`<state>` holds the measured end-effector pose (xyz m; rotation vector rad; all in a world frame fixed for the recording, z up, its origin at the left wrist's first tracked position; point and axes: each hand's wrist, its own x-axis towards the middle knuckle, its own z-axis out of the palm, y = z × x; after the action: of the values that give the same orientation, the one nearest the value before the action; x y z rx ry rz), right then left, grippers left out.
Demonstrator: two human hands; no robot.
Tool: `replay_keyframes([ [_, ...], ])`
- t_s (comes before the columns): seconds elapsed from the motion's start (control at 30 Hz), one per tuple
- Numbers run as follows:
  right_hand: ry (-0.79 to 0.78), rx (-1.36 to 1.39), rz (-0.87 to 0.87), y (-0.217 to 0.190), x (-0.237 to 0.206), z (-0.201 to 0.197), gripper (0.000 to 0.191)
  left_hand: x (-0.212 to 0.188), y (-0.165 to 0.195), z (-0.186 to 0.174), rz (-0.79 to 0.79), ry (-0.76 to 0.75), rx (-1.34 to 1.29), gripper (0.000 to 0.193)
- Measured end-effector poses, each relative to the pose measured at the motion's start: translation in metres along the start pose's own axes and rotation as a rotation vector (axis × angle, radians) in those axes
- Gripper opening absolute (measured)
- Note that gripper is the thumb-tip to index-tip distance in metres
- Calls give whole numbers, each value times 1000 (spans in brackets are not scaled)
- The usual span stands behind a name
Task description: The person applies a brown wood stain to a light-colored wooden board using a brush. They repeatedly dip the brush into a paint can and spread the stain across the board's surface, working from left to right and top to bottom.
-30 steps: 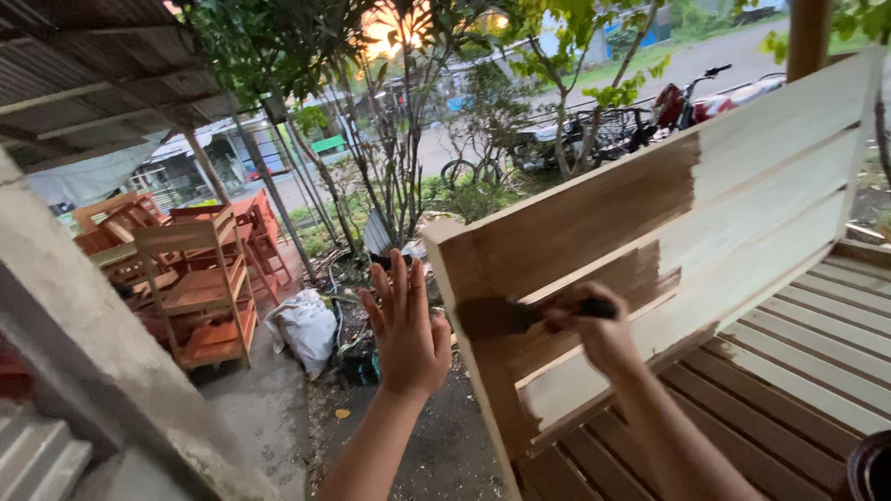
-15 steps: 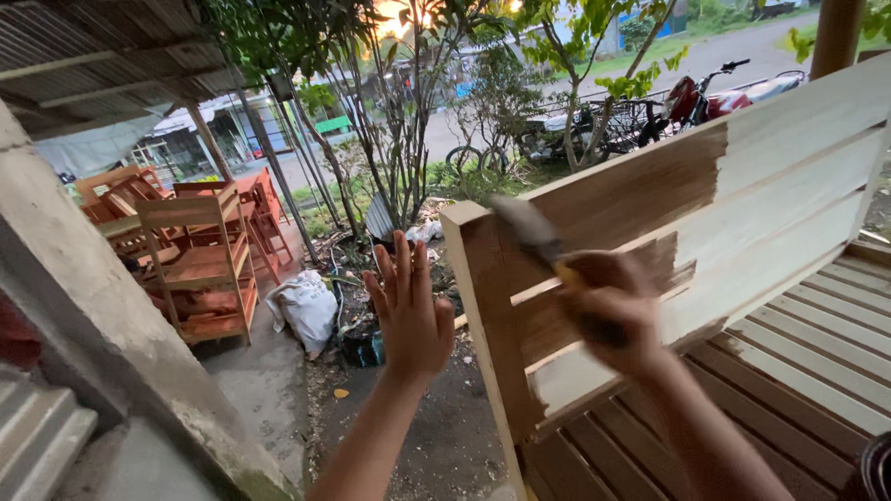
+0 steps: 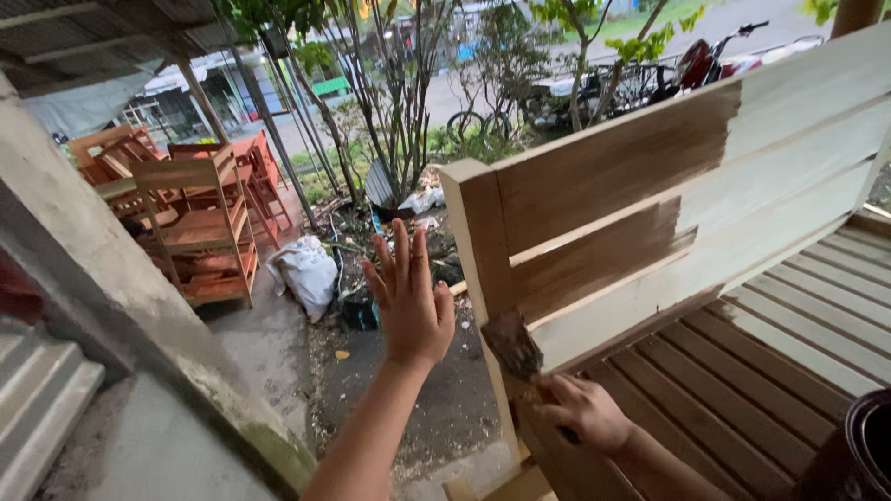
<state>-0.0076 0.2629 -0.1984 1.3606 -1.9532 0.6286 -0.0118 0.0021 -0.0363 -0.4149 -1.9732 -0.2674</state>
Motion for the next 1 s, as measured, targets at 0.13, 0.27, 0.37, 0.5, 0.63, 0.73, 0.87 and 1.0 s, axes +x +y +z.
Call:
replay_keyframes([
  [0.13,-152,102,130,-24,-21,2,19,-18,1,5,-34,-19,3,73],
  [0.27,-255,208,301,-36,-35,9,12,-36,-2,10,-70,-66,7,73],
  [0.37,-249,194,264,-23,-27,13,15,-42,-7,12,-98,-78,10,74],
  [0.5,-239,170,211,9,10,-3,26,-42,-12,11,-99,-85,31,75],
  [0.63,-364,85,541,15,47,-42,14,-33,-12,6,-72,-80,42,74],
  [0.73,35,117,249,17,85,-80,8,-25,-12,4,-42,-47,12,76],
  [0.87,139,103,140,35,119,-132,9,-14,-12,2,-42,-31,9,74],
  [1.0,403,214,316,53,127,-156,10,-3,-10,5,-18,-29,5,73],
])
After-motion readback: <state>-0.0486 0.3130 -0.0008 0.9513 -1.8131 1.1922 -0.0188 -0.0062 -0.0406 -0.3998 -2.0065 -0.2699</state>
